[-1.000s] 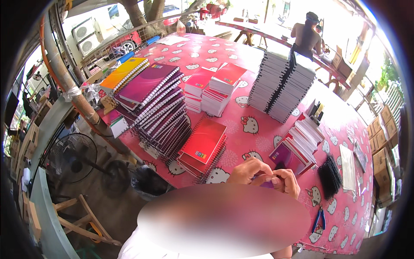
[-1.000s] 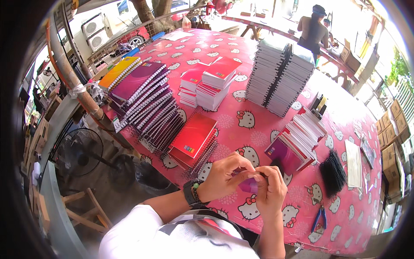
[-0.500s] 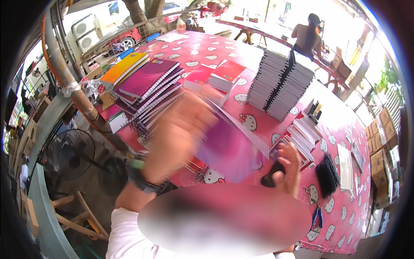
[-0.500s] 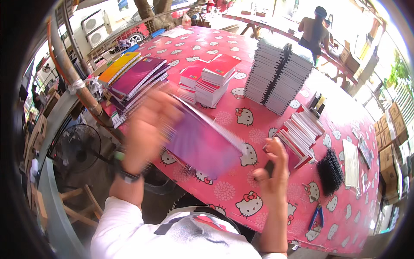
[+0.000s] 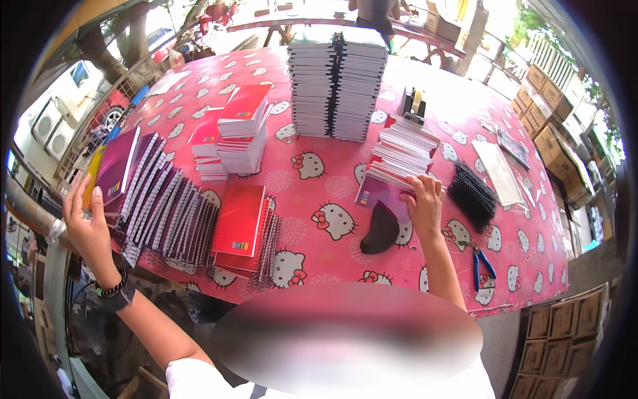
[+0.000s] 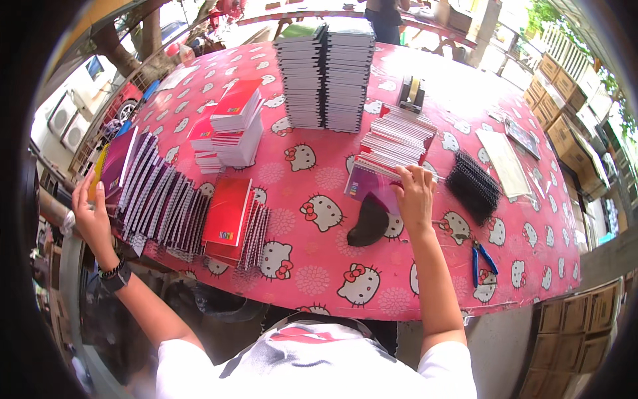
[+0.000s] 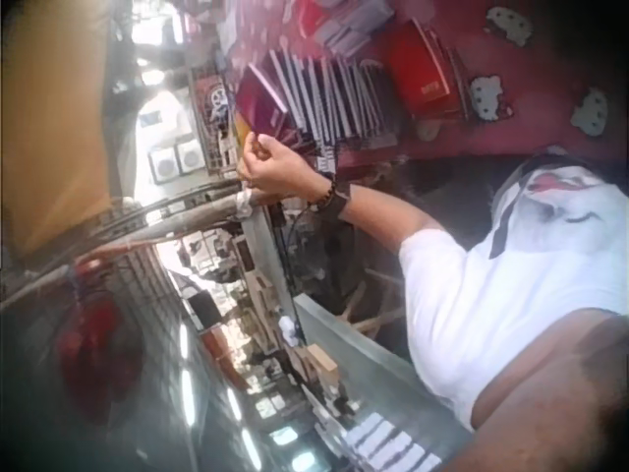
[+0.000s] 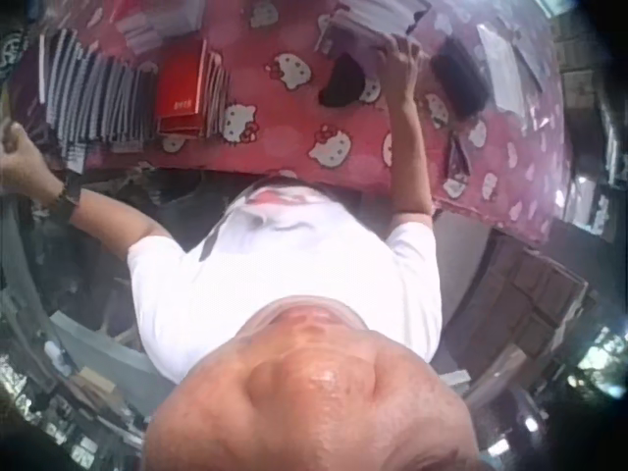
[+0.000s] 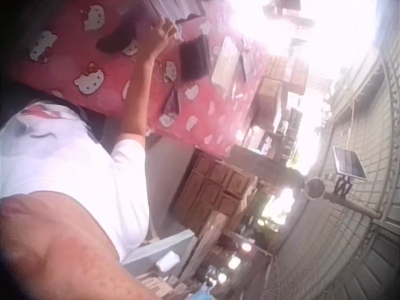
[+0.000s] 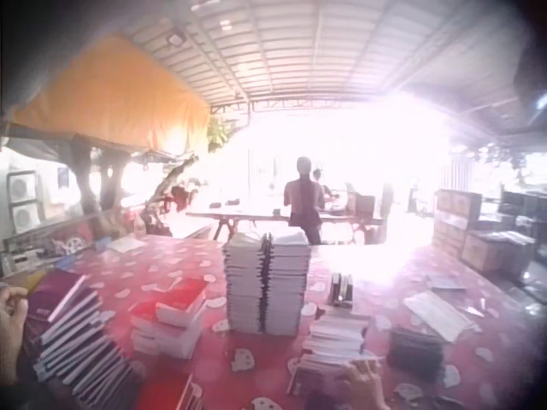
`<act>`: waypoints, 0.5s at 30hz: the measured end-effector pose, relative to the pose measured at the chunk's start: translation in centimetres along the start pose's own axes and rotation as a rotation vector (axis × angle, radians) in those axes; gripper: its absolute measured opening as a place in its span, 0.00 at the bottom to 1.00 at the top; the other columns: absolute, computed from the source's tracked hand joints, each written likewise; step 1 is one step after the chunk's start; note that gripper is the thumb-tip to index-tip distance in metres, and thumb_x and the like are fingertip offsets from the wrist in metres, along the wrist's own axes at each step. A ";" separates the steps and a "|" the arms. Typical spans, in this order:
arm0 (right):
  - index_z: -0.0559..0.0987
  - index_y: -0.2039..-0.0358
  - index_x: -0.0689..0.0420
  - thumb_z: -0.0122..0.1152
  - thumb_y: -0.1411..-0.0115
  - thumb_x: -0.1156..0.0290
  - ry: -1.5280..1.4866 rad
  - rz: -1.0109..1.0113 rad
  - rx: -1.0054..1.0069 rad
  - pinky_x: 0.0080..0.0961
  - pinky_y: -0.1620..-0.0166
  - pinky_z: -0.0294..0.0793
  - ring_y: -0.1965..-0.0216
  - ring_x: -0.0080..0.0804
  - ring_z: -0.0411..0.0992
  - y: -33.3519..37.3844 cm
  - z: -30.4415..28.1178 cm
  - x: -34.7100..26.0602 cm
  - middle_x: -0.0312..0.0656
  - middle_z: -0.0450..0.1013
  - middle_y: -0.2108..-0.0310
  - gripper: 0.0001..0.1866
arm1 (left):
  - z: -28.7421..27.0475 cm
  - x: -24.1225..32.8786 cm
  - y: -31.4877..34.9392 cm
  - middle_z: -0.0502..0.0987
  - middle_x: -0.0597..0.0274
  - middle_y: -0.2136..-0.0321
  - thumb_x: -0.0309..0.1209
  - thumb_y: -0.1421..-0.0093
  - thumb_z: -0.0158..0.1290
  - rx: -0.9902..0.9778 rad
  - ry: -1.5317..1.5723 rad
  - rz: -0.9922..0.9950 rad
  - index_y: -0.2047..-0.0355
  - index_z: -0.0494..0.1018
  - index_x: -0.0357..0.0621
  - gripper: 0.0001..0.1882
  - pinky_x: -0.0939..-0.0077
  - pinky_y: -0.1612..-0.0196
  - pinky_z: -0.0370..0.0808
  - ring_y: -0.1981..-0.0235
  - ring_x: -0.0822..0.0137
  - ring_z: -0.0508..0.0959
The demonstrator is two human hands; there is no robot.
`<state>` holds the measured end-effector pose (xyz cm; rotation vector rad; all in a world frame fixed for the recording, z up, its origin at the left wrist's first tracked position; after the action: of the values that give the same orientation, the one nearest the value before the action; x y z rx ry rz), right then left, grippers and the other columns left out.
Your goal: The person assembles notebooks by threading plastic spirals through the holes of a stack of papers and a cover, then moving the completed notebooks into a stack.
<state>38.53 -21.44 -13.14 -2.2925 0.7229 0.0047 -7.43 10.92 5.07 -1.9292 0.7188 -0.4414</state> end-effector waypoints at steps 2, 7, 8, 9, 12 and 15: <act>0.76 0.58 0.52 0.65 0.53 0.72 0.008 0.009 0.020 0.37 0.51 0.61 0.55 0.38 0.65 0.2 0.2 0.5 0.37 0.69 0.61 0.19 | 0.7 2.1 -0.1 0.77 0.55 0.57 0.35 0.37 0.52 -0.236 0.204 -0.011 0.56 0.76 0.40 0.14 0.70 0.49 0.67 0.53 0.61 0.74; 0.76 0.62 0.53 0.65 0.52 0.73 -0.030 -0.024 0.067 0.36 0.52 0.62 0.57 0.38 0.66 -0.6 0.6 0.8 0.36 0.70 0.63 0.15 | -1.2 0.8 -0.2 0.77 0.54 0.56 0.36 0.36 0.50 -0.398 0.515 -0.032 0.61 0.76 0.36 0.14 0.69 0.47 0.66 0.51 0.61 0.73; 0.76 0.64 0.53 0.65 0.53 0.74 -0.047 -0.027 0.091 0.36 0.53 0.63 0.58 0.39 0.67 -0.8 0.3 0.9 0.37 0.71 0.65 0.14 | -1.3 1.5 0.0 0.76 0.55 0.55 0.34 0.36 0.51 -0.268 0.440 -0.069 0.64 0.75 0.35 0.12 0.68 0.47 0.67 0.51 0.61 0.73; 0.76 0.65 0.54 0.65 0.53 0.75 -0.063 -0.030 0.116 0.36 0.53 0.64 0.59 0.39 0.68 -1.0 -0.1 1.1 0.37 0.72 0.66 0.13 | -1.8 2.3 0.1 0.74 0.52 0.52 0.32 0.37 0.52 -0.124 0.287 0.016 0.61 0.74 0.33 0.12 0.67 0.47 0.67 0.50 0.60 0.72; 0.76 0.69 0.55 0.65 0.55 0.78 -0.267 0.034 0.168 0.35 0.59 0.69 0.64 0.41 0.71 -1.3 -3.1 -0.1 0.39 0.73 0.72 0.11 | -3.7 8.0 1.6 0.72 0.49 0.52 0.29 0.42 0.56 0.259 0.607 0.066 0.55 0.70 0.32 0.17 0.62 0.45 0.66 0.50 0.56 0.72; 0.76 0.72 0.57 0.65 0.57 0.80 -0.397 -0.041 0.038 0.33 0.64 0.71 0.69 0.41 0.72 -0.9 -7.9 -5.7 0.40 0.73 0.74 0.10 | -1.2 17.6 6.0 0.71 0.51 0.52 0.29 0.48 0.60 -0.004 1.062 -0.001 0.52 0.68 0.36 0.24 0.60 0.43 0.63 0.49 0.55 0.70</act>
<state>32.63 -23.18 -5.55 -2.1756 0.4645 0.4114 3.44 -3.37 0.20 -1.6003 1.3607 -1.5046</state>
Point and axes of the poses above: each hand's wrist, its own y-axis away from the middle knuckle, its own z-axis out of the palm, x = y × z, the point moved 1 cm from there along -y, towards the middle knuckle
